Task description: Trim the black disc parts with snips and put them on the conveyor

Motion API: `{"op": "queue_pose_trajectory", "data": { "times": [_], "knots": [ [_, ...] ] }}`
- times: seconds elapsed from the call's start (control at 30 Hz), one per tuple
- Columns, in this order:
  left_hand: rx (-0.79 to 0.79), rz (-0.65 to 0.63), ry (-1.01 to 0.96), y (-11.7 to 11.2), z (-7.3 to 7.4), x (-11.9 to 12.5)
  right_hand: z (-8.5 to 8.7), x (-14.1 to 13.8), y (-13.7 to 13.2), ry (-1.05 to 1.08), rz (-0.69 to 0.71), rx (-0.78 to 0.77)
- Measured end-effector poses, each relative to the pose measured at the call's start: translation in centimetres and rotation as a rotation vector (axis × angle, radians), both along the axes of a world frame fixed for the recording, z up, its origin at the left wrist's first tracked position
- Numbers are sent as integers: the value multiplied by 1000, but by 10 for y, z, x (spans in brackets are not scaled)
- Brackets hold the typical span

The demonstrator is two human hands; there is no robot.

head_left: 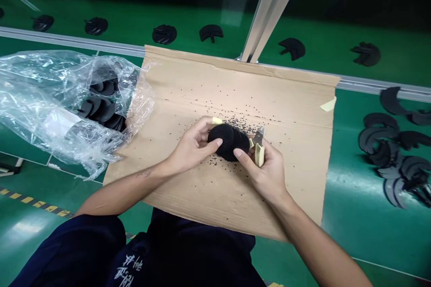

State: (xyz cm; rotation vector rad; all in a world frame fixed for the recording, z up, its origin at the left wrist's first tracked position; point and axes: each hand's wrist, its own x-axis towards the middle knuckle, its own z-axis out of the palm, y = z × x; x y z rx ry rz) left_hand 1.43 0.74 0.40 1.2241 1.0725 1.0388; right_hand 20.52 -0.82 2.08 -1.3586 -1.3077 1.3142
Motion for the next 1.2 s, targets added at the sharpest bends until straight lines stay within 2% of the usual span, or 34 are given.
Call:
{"op": "queue_pose_trajectory", "data": {
  "times": [0.2, 0.33, 0.47, 0.53, 0.6, 0.67, 0.8, 0.9, 1.03, 1.2],
  "knots": [
    [62, -44, 25, 2, 0, -5, -1, 2, 1, -64, 9, 10],
    [146, -71, 95, 2, 2, -9, 1, 8, 3, -137, -19, 82],
    [421, -155, 323, -1, 4, -10, 1, 14, 6, -231, 19, 235],
    [584, -194, 442, -3, 3, -11, -2, 16, 7, -280, 75, 348],
    [682, -203, 509, -5, 3, -11, -4, 16, 8, -304, 137, 444],
    [706, -178, 495, -5, 2, -10, -6, 17, 8, -289, 169, 512],
    [643, -114, 318, -1, 2, -10, -7, 17, 7, -191, 153, 627],
    [658, -89, 238, 1, 2, -10, -11, 17, 6, -136, 169, 685],
    [746, -130, 235, 3, 4, -13, -18, 16, 5, -127, 210, 740],
    [812, -217, 290, 5, 8, -16, -20, 12, 4, -137, 191, 752]
  ]
}}
